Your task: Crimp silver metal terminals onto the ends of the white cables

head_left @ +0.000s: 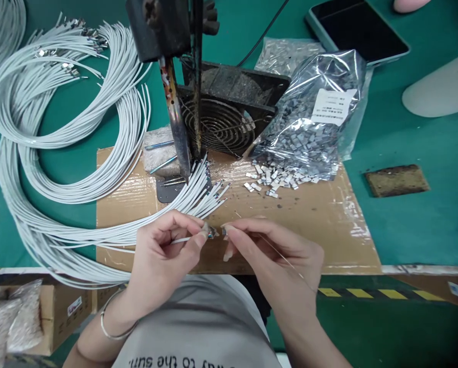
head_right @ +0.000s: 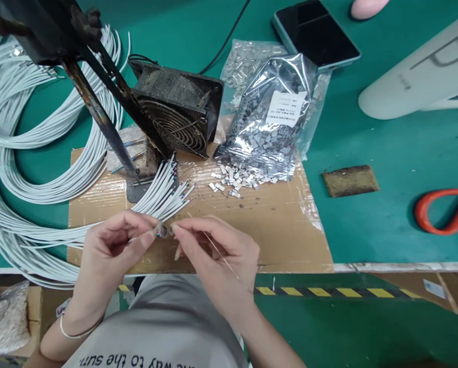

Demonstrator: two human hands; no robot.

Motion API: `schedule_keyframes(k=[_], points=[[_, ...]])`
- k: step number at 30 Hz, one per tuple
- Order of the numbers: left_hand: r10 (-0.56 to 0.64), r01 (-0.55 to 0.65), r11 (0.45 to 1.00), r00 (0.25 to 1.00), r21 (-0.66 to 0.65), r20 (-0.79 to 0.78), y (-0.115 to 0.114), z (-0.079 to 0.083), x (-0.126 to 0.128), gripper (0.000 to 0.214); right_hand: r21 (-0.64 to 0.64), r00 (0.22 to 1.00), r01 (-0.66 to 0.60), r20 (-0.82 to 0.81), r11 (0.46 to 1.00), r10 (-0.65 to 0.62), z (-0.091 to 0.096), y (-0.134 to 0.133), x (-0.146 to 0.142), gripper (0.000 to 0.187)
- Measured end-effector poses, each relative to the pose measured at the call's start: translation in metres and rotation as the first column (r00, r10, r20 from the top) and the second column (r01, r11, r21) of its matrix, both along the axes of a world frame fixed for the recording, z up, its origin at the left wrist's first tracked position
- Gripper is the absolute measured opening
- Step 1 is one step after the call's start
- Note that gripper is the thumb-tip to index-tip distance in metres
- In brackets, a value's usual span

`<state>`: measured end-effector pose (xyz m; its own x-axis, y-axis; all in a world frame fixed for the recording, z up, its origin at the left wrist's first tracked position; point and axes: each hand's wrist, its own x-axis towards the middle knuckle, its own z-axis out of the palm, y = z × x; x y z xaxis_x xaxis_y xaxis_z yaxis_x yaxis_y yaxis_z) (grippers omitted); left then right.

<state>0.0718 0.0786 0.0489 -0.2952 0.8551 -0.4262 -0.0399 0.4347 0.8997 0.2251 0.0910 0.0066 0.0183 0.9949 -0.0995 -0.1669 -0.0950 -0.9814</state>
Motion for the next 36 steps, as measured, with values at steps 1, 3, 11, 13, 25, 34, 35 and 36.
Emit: schedule_keyframes(k=[1, 3, 11, 13, 25, 34, 35, 36], points=[[-0.005, 0.005, 1.0, 1.0, 0.003, 0.013, 0.0, 0.001, 0.001, 0.014, 0.004, 1.0, -0.011, 0.002, 1.0, 0.011, 0.001, 0.002, -0.001, 0.023], [-0.027, 0.026, 1.0, 0.999, 0.016, 0.022, 0.0, 0.003, 0.003, 0.015, 0.011, 0.999, -0.035, 0.0, 0.999, 0.035, 0.004, 0.006, -0.002, 0.022], [-0.113, 0.111, 0.987, 0.993, 0.116, 0.012, 0.001, -0.003, -0.004, 0.02, -0.02, 0.997, -0.076, -0.029, 0.997, 0.076, 0.007, 0.01, -0.003, 0.025], [-0.099, 0.097, 0.988, 0.995, 0.122, 0.01, 0.001, -0.004, -0.005, 0.021, -0.024, 0.996, -0.082, -0.024, 0.996, 0.082, 0.007, 0.01, -0.002, 0.025], [-0.186, 0.194, 0.967, 0.981, 0.164, -0.061, 0.0, -0.008, -0.011, 0.021, -0.029, 0.996, -0.087, -0.019, 0.996, 0.087, 0.006, 0.01, -0.001, 0.026], [-0.107, 0.114, 0.989, 0.991, 0.091, -0.082, 0.004, -0.002, -0.003, 0.017, 0.008, 0.995, -0.082, 0.049, 0.997, 0.081, 0.005, 0.01, -0.003, 0.02], [-0.113, 0.121, 0.989, 0.99, 0.088, -0.086, 0.004, -0.002, -0.003, 0.017, 0.024, 0.994, -0.079, 0.078, 0.997, 0.077, 0.004, 0.009, -0.003, 0.018], [-0.114, 0.122, 0.989, 0.989, 0.087, -0.091, 0.005, -0.002, -0.003, 0.017, 0.047, 0.991, -0.076, 0.116, 0.996, 0.07, 0.003, 0.008, -0.002, 0.017]])
